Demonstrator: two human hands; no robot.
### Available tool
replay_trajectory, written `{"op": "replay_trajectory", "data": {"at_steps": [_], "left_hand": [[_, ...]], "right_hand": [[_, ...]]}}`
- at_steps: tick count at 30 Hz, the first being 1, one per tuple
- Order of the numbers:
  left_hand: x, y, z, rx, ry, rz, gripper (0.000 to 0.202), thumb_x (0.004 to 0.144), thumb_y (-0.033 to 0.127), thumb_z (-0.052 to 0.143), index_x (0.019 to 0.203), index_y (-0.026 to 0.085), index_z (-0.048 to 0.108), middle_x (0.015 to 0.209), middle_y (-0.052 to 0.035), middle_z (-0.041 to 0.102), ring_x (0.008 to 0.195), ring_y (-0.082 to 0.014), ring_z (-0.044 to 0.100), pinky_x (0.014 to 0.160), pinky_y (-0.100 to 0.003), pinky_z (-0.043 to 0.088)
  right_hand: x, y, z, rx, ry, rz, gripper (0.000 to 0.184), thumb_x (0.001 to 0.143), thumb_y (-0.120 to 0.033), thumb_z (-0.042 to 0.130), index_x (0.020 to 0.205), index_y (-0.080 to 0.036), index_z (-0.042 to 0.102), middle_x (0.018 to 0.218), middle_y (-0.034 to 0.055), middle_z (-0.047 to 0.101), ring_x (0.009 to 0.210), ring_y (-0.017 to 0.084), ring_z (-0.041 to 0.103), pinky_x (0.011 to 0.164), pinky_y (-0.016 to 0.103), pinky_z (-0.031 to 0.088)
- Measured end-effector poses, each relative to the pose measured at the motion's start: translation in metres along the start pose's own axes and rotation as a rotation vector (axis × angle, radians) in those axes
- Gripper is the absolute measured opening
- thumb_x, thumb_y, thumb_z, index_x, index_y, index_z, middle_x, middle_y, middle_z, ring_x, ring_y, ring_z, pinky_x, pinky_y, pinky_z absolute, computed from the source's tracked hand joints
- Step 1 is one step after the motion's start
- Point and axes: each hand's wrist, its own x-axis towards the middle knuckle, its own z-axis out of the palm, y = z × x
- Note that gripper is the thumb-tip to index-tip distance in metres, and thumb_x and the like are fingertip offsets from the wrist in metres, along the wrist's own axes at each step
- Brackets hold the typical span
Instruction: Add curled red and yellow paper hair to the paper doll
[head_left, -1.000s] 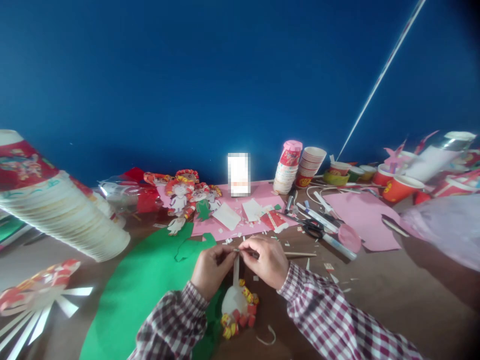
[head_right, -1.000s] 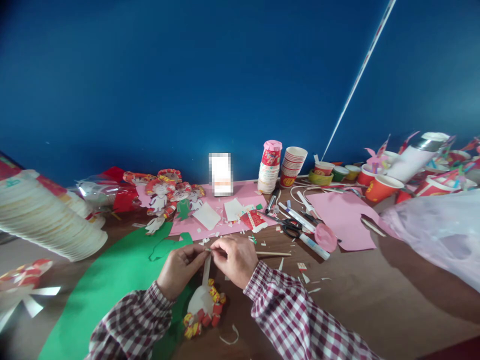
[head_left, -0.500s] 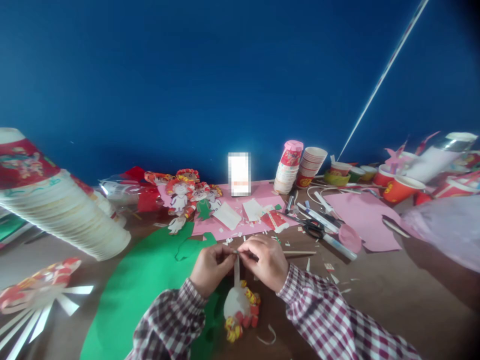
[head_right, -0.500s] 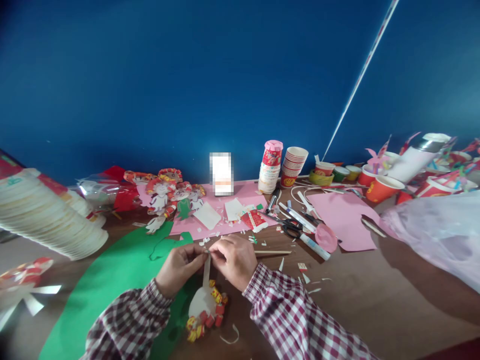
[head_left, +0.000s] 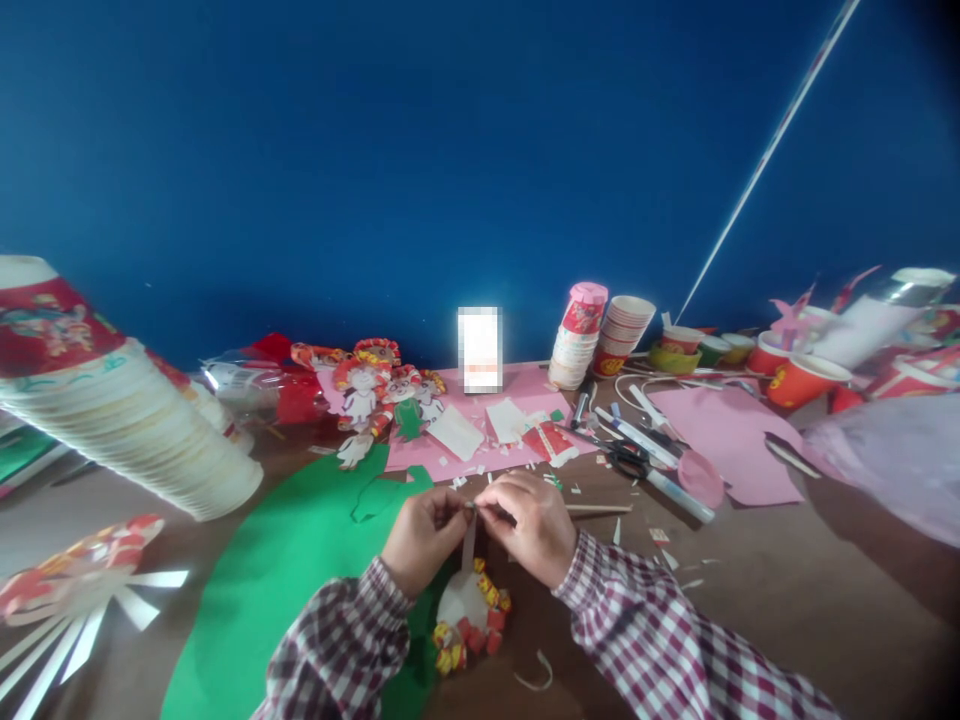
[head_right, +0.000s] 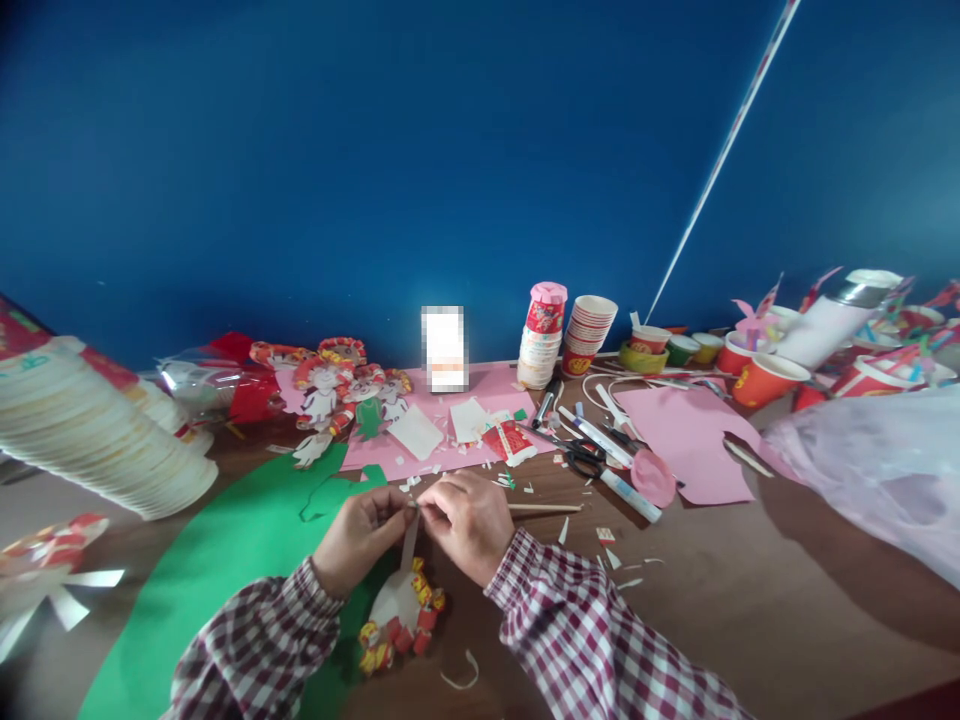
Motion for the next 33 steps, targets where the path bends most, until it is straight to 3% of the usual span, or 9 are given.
{"op": "replay_trajectory", "data": {"at_steps": [9, 25, 33], "left_hand": [[-0.0007, 0.0002, 0.0024, -0.087, 0.007, -0.009, 0.019, 0.068, 0.031, 0.058, 0.068, 0.012, 0.055, 0.054, 0.0017, 0.054, 0.048, -0.0077, 0.047, 0.045, -0.018, 0.035], [-0.0013, 0.0024, 0.0011, 0.001, 0.038, 0.016, 0.019, 0.068, 0.031, 0.056, 0.063, 0.013, 0.054, 0.050, 0.0027, 0.049, 0.046, -0.0074, 0.043, 0.043, -0.017, 0.031], [-0.0034, 0.0052, 0.0007, -0.094, -0.016, -0.014, 0.021, 0.068, 0.032, 0.057, 0.068, 0.012, 0.055, 0.055, 0.0008, 0.054, 0.049, -0.0086, 0.047, 0.046, -0.018, 0.036]], "right_hand": [[-0.0002, 0.0007, 0.0005, 0.017, 0.019, 0.035, 0.009, 0.076, -0.013, 0.053, 0.079, -0.020, 0.058, 0.075, 0.0017, 0.060, 0.074, 0.014, 0.054, 0.069, 0.024, 0.042], [0.0004, -0.0014, -0.0002, -0.023, 0.012, 0.008, 0.008, 0.079, -0.016, 0.051, 0.078, -0.020, 0.058, 0.073, 0.0019, 0.061, 0.074, 0.014, 0.055, 0.069, 0.024, 0.041], [0.0003, -0.0001, -0.0007, 0.005, 0.011, 0.011, 0.007, 0.079, -0.016, 0.051, 0.079, -0.020, 0.057, 0.075, 0.0019, 0.061, 0.076, 0.014, 0.054, 0.070, 0.025, 0.041]]}}
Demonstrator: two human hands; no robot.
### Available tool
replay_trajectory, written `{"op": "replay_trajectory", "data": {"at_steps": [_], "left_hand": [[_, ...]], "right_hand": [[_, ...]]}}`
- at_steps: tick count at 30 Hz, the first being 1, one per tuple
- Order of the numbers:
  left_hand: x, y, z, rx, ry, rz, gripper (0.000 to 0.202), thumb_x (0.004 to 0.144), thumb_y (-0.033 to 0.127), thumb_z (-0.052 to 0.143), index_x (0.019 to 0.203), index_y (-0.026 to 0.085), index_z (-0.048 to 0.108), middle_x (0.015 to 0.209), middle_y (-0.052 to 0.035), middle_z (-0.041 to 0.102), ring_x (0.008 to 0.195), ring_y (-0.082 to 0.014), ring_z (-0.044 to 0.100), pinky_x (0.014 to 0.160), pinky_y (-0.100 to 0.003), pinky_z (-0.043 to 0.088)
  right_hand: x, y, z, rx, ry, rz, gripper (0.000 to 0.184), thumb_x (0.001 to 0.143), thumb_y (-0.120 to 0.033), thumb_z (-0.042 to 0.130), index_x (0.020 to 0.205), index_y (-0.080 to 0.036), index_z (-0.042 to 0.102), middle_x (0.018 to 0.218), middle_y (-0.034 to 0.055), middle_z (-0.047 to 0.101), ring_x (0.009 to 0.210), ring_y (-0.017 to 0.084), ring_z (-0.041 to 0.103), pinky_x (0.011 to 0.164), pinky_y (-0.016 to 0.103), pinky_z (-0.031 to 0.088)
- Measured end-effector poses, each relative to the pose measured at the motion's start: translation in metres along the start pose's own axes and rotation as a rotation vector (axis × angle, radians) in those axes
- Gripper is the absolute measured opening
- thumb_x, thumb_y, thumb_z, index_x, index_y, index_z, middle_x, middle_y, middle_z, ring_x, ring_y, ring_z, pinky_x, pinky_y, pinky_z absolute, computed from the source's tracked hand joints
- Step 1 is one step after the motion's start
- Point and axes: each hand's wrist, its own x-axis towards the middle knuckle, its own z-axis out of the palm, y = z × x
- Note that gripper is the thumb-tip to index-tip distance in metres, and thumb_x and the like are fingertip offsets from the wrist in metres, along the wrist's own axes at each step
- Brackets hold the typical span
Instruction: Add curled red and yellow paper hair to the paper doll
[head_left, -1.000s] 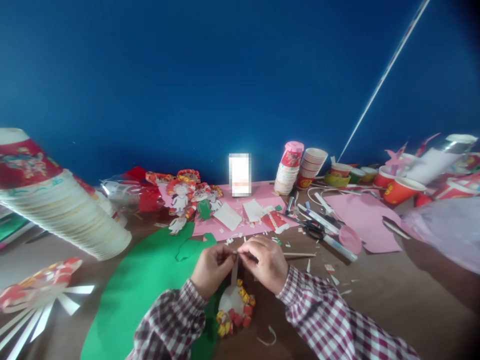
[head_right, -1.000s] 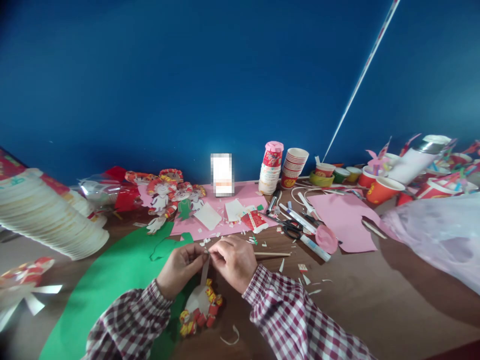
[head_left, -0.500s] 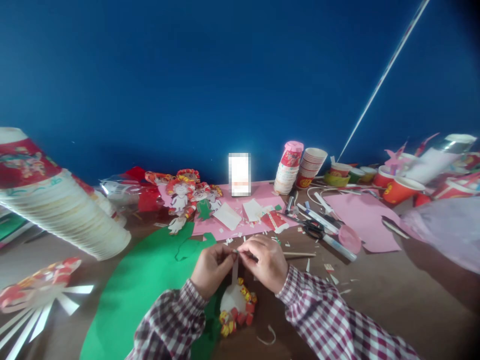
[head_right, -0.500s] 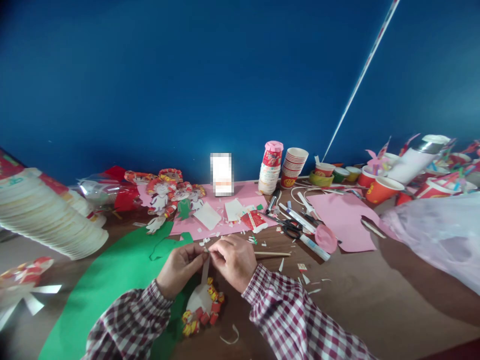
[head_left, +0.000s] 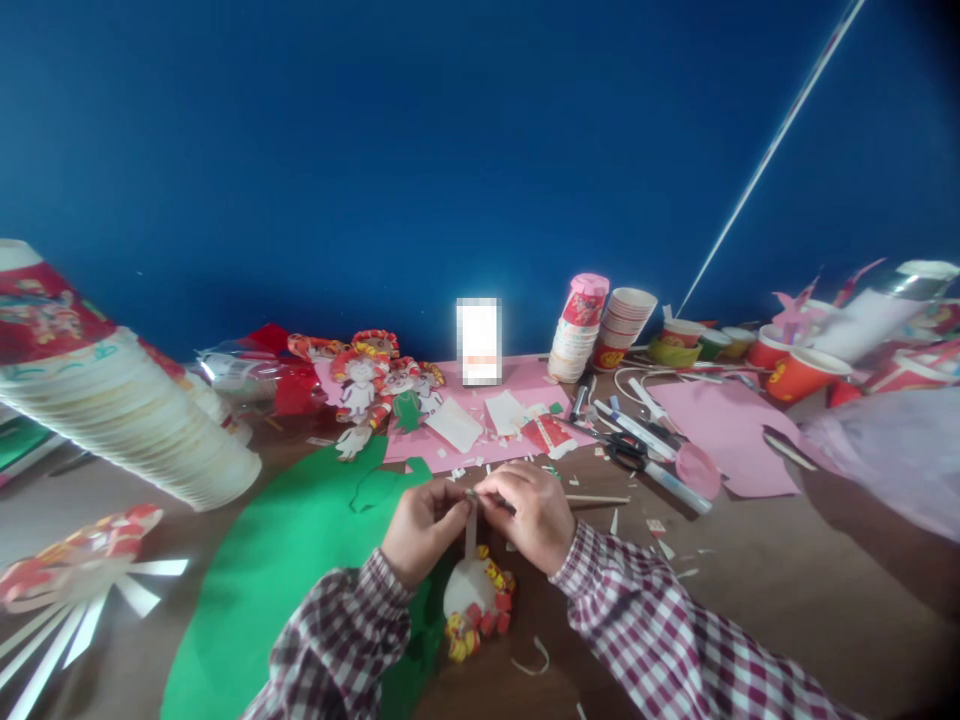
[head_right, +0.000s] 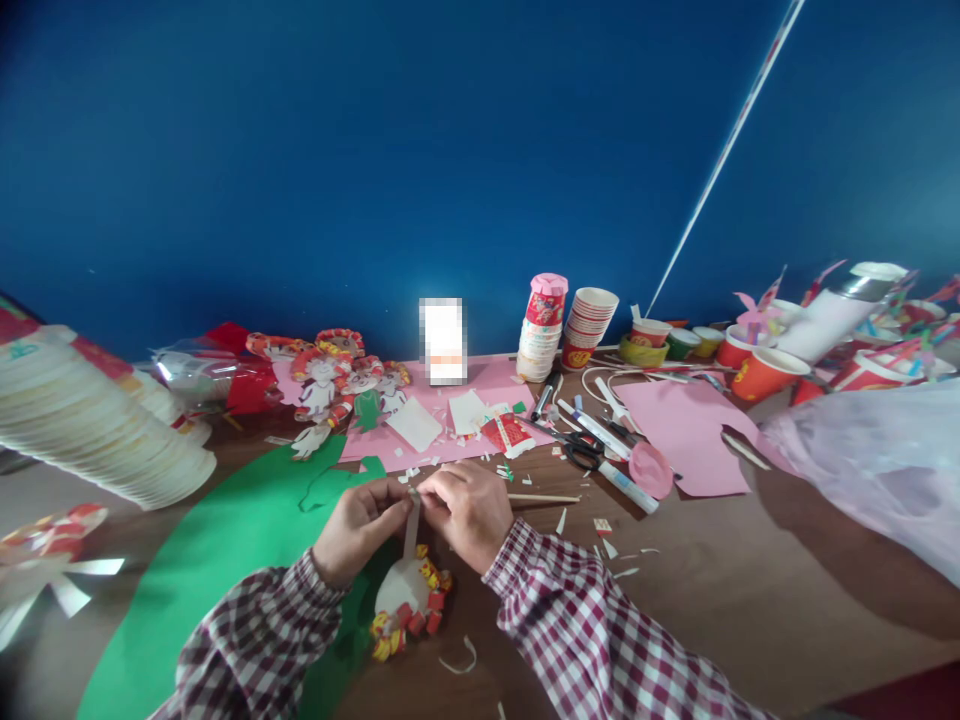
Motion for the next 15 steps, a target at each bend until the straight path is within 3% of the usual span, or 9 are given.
{"op": "replay_trajectory", "data": {"at_steps": [6, 15], "left_hand": [[0.0001, 0.0019, -0.0012, 0.071, 0.043, 0.073, 0.025, 0.072, 0.035, 0.055, 0.063, 0.012, 0.056, 0.049, 0.0023, 0.049, 0.045, -0.0072, 0.041, 0.043, -0.017, 0.031], [0.0022, -0.0049, -0.0010, 0.100, 0.086, 0.079, 0.022, 0.072, 0.033, 0.055, 0.067, 0.013, 0.060, 0.055, 0.0002, 0.056, 0.050, -0.0094, 0.048, 0.046, -0.018, 0.037]], "right_hand": [[0.0006, -0.0015, -0.0011, -0.023, 0.021, -0.022, 0.008, 0.079, -0.016, 0.051, 0.078, -0.020, 0.058, 0.074, 0.0023, 0.061, 0.075, 0.014, 0.055, 0.069, 0.024, 0.042], [-0.0006, -0.0001, 0.0009, 0.004, -0.007, 0.001, 0.010, 0.081, -0.017, 0.050, 0.084, -0.021, 0.059, 0.081, 0.0016, 0.063, 0.079, 0.014, 0.055, 0.072, 0.025, 0.043]]}}
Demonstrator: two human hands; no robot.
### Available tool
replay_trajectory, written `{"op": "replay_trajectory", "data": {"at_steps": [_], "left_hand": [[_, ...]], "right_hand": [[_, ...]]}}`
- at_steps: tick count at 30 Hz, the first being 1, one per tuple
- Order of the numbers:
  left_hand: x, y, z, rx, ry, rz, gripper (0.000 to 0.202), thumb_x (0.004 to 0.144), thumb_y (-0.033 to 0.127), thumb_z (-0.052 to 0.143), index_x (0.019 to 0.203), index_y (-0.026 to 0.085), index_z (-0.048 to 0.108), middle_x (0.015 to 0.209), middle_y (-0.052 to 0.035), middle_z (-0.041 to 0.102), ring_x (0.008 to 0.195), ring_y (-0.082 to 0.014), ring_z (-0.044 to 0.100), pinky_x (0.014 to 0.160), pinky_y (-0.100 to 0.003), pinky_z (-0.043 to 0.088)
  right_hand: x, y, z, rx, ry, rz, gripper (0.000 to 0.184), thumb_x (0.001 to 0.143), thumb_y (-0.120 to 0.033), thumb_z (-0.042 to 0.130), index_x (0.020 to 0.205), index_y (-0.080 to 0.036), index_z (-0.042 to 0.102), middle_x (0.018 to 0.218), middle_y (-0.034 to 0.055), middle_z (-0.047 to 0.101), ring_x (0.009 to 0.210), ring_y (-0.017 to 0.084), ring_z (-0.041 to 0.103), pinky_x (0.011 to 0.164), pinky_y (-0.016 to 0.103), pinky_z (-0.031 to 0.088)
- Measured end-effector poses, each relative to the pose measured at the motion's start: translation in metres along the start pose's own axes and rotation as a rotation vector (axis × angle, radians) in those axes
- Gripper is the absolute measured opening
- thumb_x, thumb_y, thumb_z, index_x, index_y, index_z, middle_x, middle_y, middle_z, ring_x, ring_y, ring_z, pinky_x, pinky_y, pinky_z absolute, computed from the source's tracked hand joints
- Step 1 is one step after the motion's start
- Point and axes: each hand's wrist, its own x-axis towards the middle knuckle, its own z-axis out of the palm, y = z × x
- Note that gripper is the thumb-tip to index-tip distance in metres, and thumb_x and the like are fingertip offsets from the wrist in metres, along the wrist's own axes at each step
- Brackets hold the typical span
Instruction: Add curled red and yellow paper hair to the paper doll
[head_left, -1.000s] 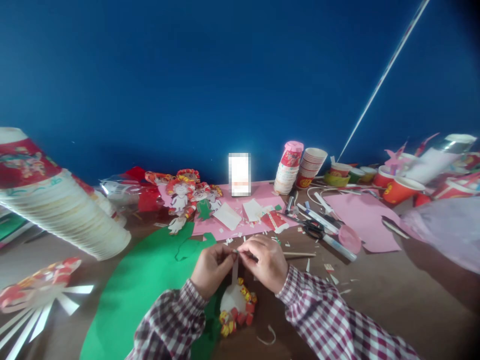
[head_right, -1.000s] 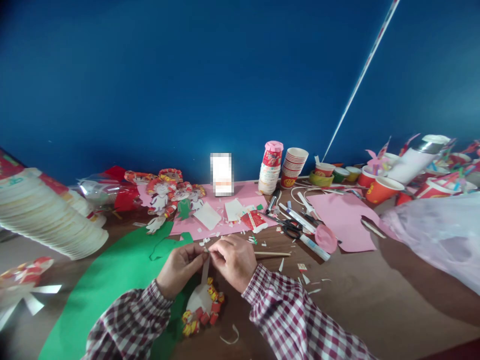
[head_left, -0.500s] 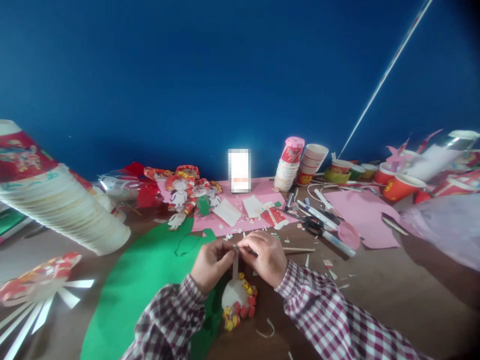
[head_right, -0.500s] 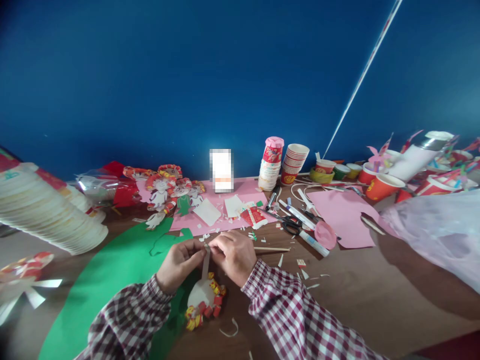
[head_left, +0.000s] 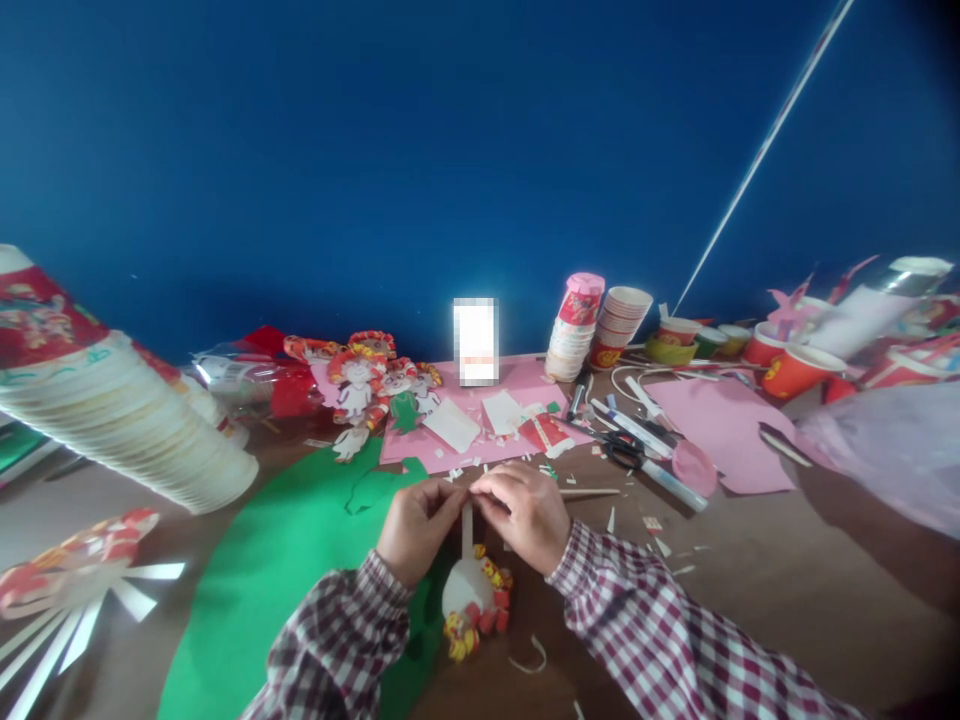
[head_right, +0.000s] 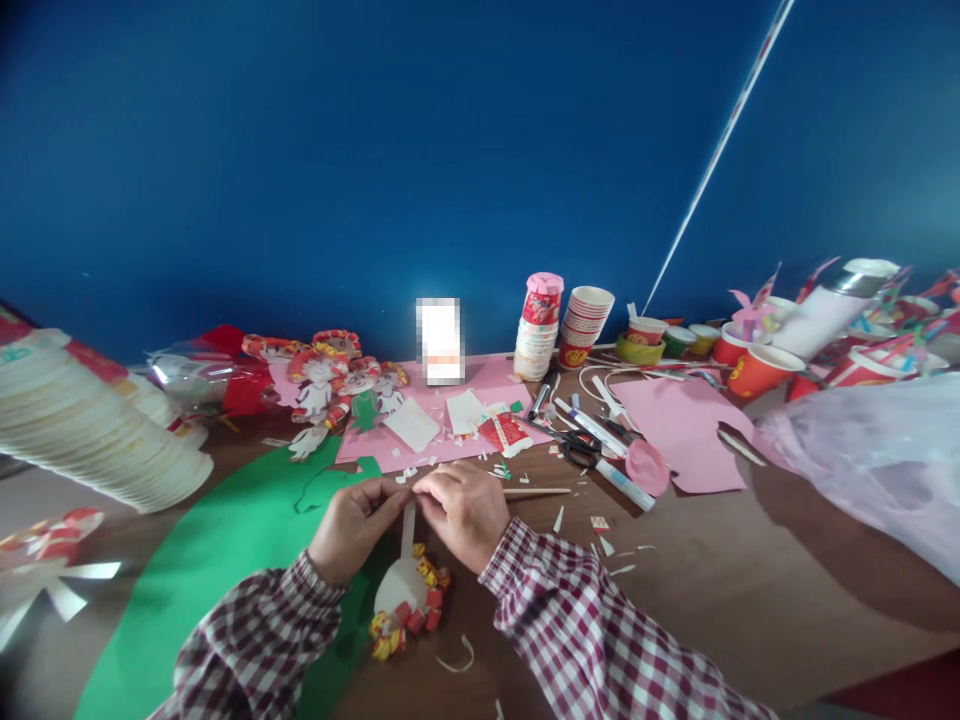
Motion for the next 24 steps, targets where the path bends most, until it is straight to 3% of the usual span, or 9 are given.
{"op": "replay_trajectory", "data": {"at_steps": [7, 24], "left_hand": [[-0.0003, -0.0039, -0.0010, 0.031, -0.001, 0.002, 0.022, 0.072, 0.033, 0.056, 0.078, 0.013, 0.063, 0.065, -0.0024, 0.063, 0.058, -0.0118, 0.054, 0.053, -0.020, 0.043], [0.0012, -0.0087, -0.0005, -0.038, -0.007, -0.034, 0.023, 0.070, 0.032, 0.060, 0.082, 0.012, 0.061, 0.070, -0.0037, 0.065, 0.063, -0.0137, 0.058, 0.057, -0.022, 0.046]], "right_hand": [[-0.0001, 0.0013, -0.0006, 0.000, -0.017, 0.030, 0.010, 0.082, -0.023, 0.050, 0.084, -0.021, 0.060, 0.080, 0.0011, 0.064, 0.078, 0.013, 0.056, 0.073, 0.024, 0.042], [-0.0003, 0.0015, 0.0009, -0.006, -0.018, 0.016, 0.013, 0.083, -0.022, 0.048, 0.084, -0.020, 0.061, 0.080, 0.0013, 0.064, 0.076, 0.013, 0.055, 0.071, 0.024, 0.041]]}}
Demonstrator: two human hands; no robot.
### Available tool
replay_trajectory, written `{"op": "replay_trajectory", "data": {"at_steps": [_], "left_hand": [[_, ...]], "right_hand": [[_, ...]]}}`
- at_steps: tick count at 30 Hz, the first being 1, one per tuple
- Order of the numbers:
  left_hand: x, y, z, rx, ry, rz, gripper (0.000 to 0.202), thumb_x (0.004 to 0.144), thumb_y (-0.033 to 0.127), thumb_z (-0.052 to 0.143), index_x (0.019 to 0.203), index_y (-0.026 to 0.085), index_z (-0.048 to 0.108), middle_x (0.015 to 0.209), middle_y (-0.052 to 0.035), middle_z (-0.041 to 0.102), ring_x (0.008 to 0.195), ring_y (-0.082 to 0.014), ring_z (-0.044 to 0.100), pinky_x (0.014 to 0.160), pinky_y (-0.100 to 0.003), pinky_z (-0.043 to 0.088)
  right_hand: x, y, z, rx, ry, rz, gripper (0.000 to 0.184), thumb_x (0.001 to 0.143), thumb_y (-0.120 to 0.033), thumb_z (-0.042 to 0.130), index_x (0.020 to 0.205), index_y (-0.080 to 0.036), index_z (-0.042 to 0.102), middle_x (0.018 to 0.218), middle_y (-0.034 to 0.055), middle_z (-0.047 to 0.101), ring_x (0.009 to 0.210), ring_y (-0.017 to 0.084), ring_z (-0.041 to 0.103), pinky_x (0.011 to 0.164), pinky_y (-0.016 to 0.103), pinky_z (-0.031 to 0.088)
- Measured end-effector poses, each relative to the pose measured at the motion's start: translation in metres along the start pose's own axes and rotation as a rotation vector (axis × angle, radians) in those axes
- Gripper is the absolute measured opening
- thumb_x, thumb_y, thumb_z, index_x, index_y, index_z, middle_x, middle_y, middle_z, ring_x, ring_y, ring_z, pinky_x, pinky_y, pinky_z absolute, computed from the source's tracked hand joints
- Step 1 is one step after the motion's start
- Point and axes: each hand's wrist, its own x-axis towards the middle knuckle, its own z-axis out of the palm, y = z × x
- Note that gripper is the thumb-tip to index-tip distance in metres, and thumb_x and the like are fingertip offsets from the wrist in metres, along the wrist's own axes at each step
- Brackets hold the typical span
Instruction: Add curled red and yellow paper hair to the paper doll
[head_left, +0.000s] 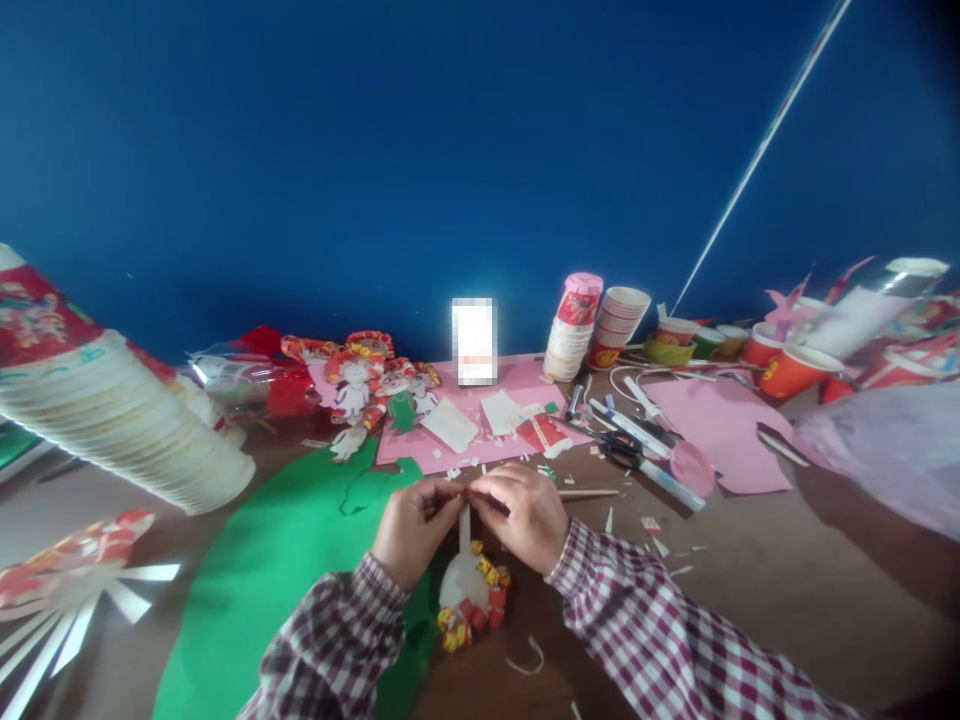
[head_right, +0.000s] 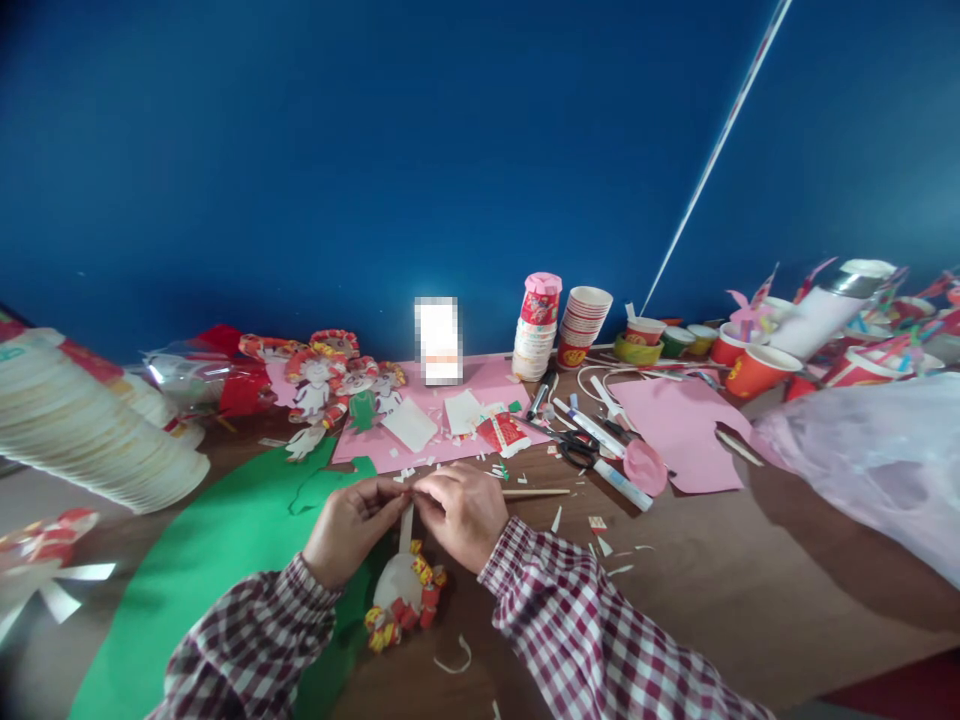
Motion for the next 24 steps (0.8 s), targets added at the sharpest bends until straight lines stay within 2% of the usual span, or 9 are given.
{"op": "replay_trajectory", "data": {"at_steps": [9, 24], "left_hand": [[0.0010, -0.0045, 0.0018, -0.011, 0.000, -0.010, 0.023, 0.069, 0.032, 0.060, 0.082, 0.013, 0.061, 0.069, -0.0025, 0.065, 0.062, -0.0126, 0.058, 0.055, -0.020, 0.045], [0.0005, -0.0023, 0.0012, 0.018, -0.013, 0.022, 0.021, 0.071, 0.031, 0.058, 0.083, 0.013, 0.061, 0.074, -0.0045, 0.067, 0.068, -0.0151, 0.061, 0.059, -0.022, 0.047]], "right_hand": [[-0.0010, 0.0020, 0.0015, -0.043, -0.035, -0.007, 0.013, 0.084, -0.024, 0.048, 0.080, -0.020, 0.060, 0.076, 0.0013, 0.062, 0.075, 0.013, 0.054, 0.070, 0.024, 0.040], [-0.0008, 0.0020, 0.0013, -0.090, -0.053, -0.004, 0.011, 0.083, -0.023, 0.049, 0.077, -0.019, 0.058, 0.073, 0.0013, 0.059, 0.073, 0.013, 0.051, 0.066, 0.023, 0.038]]}}
